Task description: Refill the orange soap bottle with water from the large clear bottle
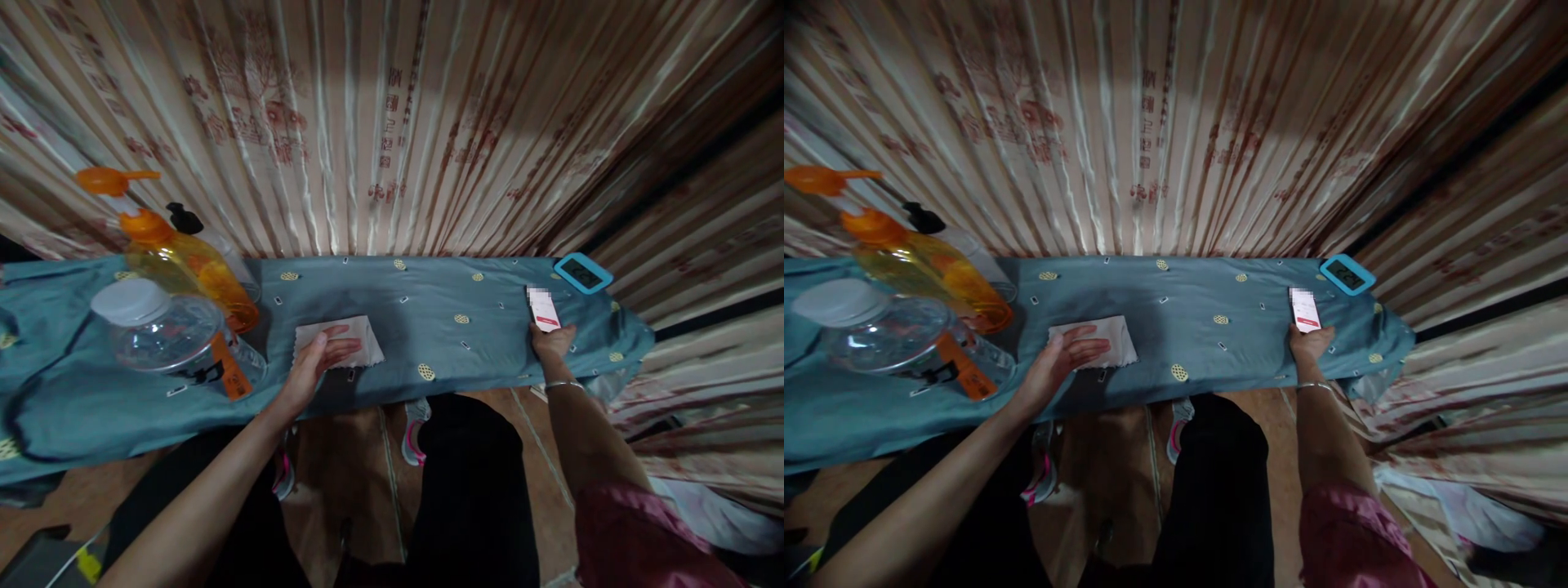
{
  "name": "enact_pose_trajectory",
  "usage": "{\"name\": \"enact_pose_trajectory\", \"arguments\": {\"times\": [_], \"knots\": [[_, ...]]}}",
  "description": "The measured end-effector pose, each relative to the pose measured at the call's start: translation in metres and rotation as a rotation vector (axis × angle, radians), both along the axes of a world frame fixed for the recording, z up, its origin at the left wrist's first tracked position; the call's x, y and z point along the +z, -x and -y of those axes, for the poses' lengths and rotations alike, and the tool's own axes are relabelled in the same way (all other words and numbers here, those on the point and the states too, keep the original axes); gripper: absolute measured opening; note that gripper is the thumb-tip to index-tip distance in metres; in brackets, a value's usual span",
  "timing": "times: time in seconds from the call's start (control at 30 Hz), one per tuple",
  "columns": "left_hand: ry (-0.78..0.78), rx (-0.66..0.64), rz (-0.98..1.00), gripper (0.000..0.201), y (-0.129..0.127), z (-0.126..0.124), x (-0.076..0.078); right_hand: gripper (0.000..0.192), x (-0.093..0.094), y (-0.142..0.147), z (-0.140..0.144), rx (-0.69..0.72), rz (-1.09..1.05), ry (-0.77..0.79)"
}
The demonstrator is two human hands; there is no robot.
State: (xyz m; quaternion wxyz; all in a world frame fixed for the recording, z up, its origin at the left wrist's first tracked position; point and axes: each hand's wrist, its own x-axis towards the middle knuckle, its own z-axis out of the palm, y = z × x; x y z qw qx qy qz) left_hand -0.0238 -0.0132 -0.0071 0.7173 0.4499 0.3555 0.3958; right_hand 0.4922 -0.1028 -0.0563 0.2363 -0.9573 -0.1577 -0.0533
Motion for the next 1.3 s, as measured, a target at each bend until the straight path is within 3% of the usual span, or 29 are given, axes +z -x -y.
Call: {"name": "enact_pose_trajectory", "arguments": {"times": [0.17, 0.33, 0.5, 0.63, 0.7, 0.87, 0.97, 1.03, 1.2, 1.3], "knots": [[-0.012, 0.028, -0.010, 0.081, -0.002, 0.000, -0.005, 0.081, -0.017, 0.019, 0.013, 0.005, 0.049, -0.039], [-0.062, 0.093, -0.055, 0.082, 0.002, -0.002, -0.003, 0.079, -0.034, 0.044, 0.026, 0.074, 0.076, -0.136], [-0.105, 0.180, -0.088, 0.078, 0.007, 0.001, -0.004, 0.044, -0.052, 0.089, 0.052, 0.350, 0.122, -0.246], [-0.143, 0.196, -0.064, 0.068, 0.012, 0.012, -0.009, 0.061, -0.057, 0.127, 0.078, 0.574, 0.060, -0.315], [-0.157, 0.210, -0.049, 0.062, 0.018, 0.021, -0.011, 0.073, -0.051, 0.145, 0.089, 0.630, -0.014, -0.337], [-0.152, 0.280, -0.057, 0.057, 0.040, 0.049, -0.005, 0.074, -0.015, 0.197, 0.108, 0.767, -0.149, -0.279], [-0.156, 0.308, -0.042, 0.056, 0.053, 0.068, 0.008, 0.071, 0.009, 0.239, 0.114, 0.927, -0.057, -0.136], [-0.190, 0.344, -0.064, 0.052, 0.063, 0.080, 0.018, 0.090, 0.020, 0.266, 0.116, 0.960, 0.085, -0.085], [-0.423, 0.623, -0.242, 0.054, 0.096, 0.100, 0.033, 0.083, 0.029, 0.296, 0.114, 0.993, 0.350, 0.031], [-0.581, 0.805, -0.388, 0.081, 0.110, 0.091, 0.036, 0.081, 0.029, 0.296, 0.113, 0.981, 0.416, 0.035]]}}
